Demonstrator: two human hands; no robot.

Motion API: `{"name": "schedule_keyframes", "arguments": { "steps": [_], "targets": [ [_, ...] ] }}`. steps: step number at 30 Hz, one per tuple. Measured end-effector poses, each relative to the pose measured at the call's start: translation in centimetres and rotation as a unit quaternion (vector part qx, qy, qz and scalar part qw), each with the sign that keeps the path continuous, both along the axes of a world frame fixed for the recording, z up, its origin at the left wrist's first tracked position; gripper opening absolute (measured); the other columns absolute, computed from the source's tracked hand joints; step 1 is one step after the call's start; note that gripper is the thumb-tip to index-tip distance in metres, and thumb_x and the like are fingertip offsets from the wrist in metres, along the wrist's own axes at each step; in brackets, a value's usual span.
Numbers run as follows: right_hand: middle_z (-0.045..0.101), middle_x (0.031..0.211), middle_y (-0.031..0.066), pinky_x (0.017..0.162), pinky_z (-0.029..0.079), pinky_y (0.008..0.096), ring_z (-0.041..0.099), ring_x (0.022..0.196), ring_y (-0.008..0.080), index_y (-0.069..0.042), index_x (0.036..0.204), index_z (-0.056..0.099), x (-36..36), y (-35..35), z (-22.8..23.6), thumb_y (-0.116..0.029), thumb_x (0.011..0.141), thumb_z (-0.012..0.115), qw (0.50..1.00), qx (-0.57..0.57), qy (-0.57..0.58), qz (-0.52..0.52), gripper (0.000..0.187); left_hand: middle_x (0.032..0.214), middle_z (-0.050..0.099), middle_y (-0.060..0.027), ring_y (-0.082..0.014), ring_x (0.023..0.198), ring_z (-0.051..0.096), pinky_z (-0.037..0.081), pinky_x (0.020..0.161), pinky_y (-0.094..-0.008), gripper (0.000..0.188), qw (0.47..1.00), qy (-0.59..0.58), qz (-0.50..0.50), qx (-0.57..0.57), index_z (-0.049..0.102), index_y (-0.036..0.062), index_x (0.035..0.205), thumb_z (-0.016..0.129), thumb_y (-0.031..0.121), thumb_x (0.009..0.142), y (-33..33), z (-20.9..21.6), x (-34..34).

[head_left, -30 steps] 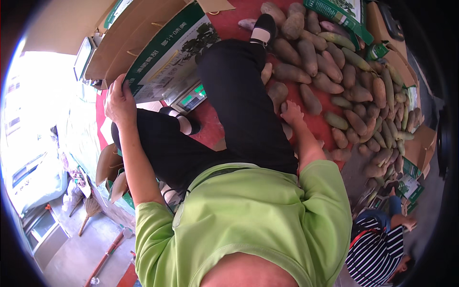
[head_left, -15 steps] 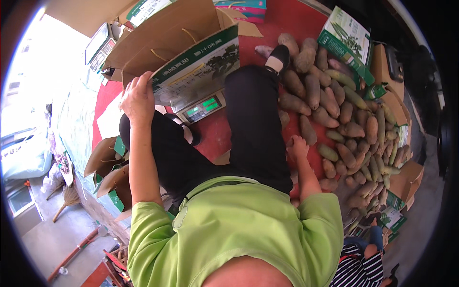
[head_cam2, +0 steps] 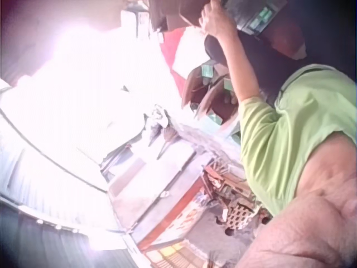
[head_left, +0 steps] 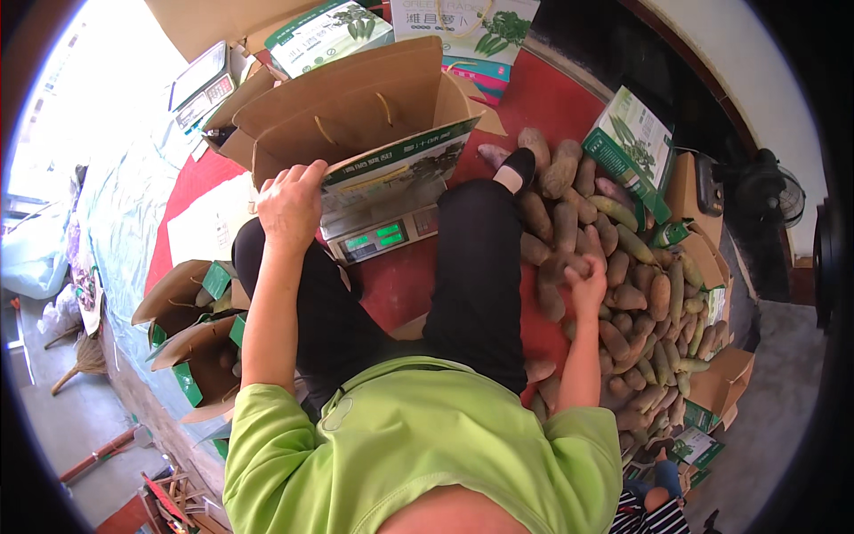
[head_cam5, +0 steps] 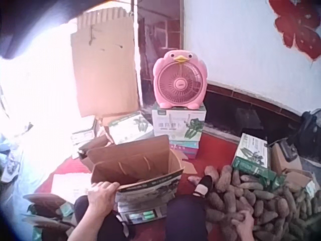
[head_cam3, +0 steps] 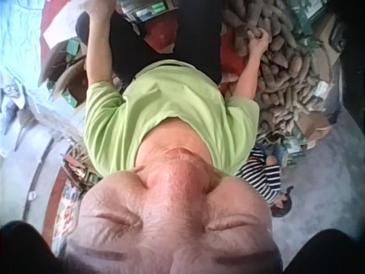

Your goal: Sorting and packing green radishes into boxes after weighing them on a scale.

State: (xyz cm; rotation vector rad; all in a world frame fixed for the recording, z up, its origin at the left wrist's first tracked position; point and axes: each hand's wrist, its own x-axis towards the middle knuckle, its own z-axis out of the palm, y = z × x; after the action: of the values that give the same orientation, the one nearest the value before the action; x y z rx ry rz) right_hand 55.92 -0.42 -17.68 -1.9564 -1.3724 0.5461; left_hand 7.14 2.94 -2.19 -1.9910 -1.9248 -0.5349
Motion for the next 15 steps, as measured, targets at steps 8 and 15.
{"name": "schedule_keyframes", "arguments": {
  "steps": [8, 15],
  "targets": [
    [0.06, 0.1, 0.0097, 0.084, 0.044, 0.0299, 0.057, 0.093, 0.0194, -0.001, 0.104, 0.057, -11.6, 11.6, 19.8, -0.008, 0.067, 0.072, 0.953, 0.262, 0.049, 0.147, 0.04, 0.074, 0.059, -0.0016, -0.0211, 0.076, 0.06, 0.045, 0.067, -0.0362, 0.016, 1.0, -0.012, 0.0, 0.004, 0.061, 0.0162, 0.089, 0.054, 0.009, 0.077, 0.2, 0.1, -0.3],
    [0.062, 0.091, 0.0091, 0.07, 0.048, 0.0333, 0.06, 0.079, 0.0248, -0.006, 0.097, 0.058, -24.3, 16.1, 24.8, -0.016, 0.064, 0.073, 0.899, 0.317, 0.03, 0.301, 0.038, 0.073, 0.058, -0.0018, -0.0214, 0.077, 0.06, 0.044, 0.067, -0.0364, 0.017, 1.0, -0.013, -0.007, 0.007, 0.06, 0.0164, 0.09, 0.054, 0.009, 0.076, 0.2, 0.1, -0.4]
  ]
}}
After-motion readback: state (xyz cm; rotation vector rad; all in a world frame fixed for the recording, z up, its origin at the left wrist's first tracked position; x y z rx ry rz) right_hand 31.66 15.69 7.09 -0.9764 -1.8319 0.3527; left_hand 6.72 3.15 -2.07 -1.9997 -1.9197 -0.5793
